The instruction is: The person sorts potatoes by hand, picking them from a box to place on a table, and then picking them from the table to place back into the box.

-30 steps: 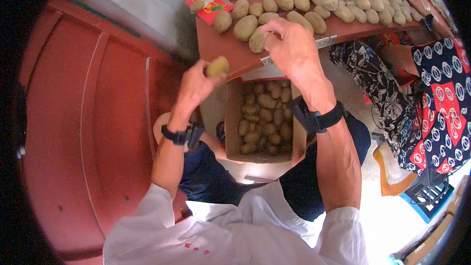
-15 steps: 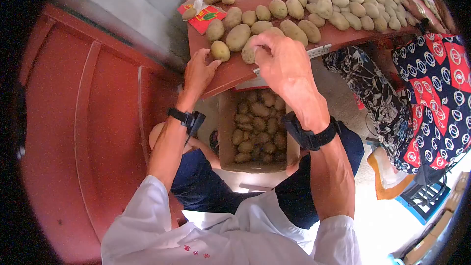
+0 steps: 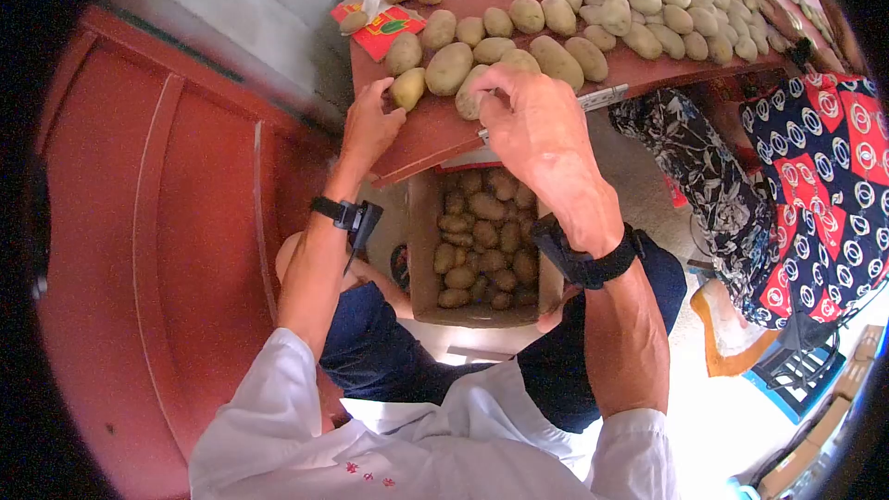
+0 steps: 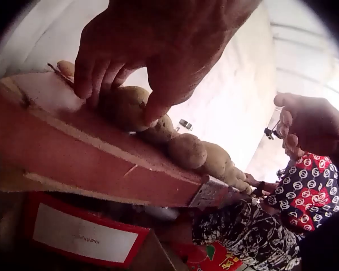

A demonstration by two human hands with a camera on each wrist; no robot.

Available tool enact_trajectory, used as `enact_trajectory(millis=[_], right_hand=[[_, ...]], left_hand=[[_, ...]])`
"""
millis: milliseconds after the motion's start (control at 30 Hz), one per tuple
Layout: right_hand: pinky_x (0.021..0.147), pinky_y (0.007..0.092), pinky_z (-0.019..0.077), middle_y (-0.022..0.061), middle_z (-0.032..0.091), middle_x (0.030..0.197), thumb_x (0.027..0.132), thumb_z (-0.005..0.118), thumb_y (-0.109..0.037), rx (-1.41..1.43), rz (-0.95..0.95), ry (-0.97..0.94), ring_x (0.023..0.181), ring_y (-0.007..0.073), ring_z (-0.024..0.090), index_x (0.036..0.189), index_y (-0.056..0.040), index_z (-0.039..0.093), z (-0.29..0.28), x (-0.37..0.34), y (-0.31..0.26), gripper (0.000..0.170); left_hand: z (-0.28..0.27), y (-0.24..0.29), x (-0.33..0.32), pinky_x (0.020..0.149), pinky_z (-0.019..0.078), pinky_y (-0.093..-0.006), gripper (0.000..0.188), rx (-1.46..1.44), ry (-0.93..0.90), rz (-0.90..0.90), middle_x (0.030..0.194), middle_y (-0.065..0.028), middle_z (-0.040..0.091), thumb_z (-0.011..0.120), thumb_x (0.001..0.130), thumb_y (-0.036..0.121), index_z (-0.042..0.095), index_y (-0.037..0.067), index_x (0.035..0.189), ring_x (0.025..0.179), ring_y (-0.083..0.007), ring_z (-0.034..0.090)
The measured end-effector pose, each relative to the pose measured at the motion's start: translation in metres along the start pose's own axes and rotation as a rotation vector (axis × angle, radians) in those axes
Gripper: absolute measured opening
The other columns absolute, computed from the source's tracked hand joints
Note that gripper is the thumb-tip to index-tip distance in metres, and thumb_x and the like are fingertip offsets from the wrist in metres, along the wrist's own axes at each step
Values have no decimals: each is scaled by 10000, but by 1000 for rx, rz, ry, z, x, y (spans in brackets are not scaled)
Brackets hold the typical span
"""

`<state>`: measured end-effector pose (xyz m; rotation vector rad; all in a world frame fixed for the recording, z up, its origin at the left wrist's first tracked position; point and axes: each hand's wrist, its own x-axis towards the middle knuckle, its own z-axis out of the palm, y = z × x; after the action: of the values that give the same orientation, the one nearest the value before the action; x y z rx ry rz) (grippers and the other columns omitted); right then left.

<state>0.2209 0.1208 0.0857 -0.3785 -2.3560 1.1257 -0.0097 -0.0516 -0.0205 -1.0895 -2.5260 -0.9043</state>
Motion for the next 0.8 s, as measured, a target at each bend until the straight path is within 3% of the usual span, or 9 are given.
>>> enact_trajectory(millis=[133,267,300,433,467,533,667,733,800], right_hand=[[767,463,530,258,683,869,910,600,-132,10,32,-10,848,449,675,1052,-66,735,1,8,6,207],[769,456,532,254,686,881,904,582,-171,-50,-124,49,849,444,677,1004,-54,732,5,22,24,216],[793,330,543,130,740,866,936,592,-180,-138,-84,-27,838,193,717,1119,-40,720,-1,26,26,263],[733,345,523,118,715,820,932,587,-165,-151,-92,-8,774,199,681,1095,-29,716,-10,33,28,249],[684,387,484,159,650,770,909,582,-112,-79,-95,-13,718,235,633,966,21,667,-15,33,19,169],[636,429,446,201,584,721,887,577,-60,-5,-82,-28,663,271,585,838,72,619,-19,33,10,146],[579,430,401,182,491,622,876,557,-61,-1,24,-77,587,240,508,751,73,546,-17,35,14,183],[566,423,398,165,490,615,880,554,-63,-20,-96,-11,580,220,499,756,74,556,-13,38,23,185],[569,421,404,159,502,620,884,553,-66,6,-44,-35,585,217,506,763,72,563,-14,36,23,184]], left_hand=[[6,-13,0,951,531,-429,574,-60,-32,-23,1246,-230,656,756,852,145,572,17,1380,1125,-347,665],[7,-7,2,919,546,-424,537,-115,-77,-153,1221,-215,680,748,874,143,575,16,1366,1076,-317,693],[6,-3,4,890,555,-417,483,-98,-25,-149,1179,-196,702,738,890,144,592,14,1332,1029,-303,707],[-12,44,-6,815,572,-392,290,-106,23,-112,1009,-140,750,699,932,141,663,10,1189,909,-261,731],[-8,51,-13,815,572,-392,290,-108,5,-114,1009,-140,750,699,932,141,663,10,1189,909,-261,731],[0,62,-30,785,573,-382,189,-330,-190,-81,915,-130,752,669,951,129,701,21,1103,876,-236,732],[48,61,-69,789,567,-419,223,-239,-536,83,956,-175,750,668,934,153,700,24,1113,902,-320,732],[65,61,-83,830,559,-454,222,-170,-704,21,1004,-205,740,645,924,163,723,44,1094,964,-356,720],[83,50,-104,872,551,-489,231,-95,-870,-44,1052,-236,731,621,914,174,746,64,1075,1026,-392,708]])
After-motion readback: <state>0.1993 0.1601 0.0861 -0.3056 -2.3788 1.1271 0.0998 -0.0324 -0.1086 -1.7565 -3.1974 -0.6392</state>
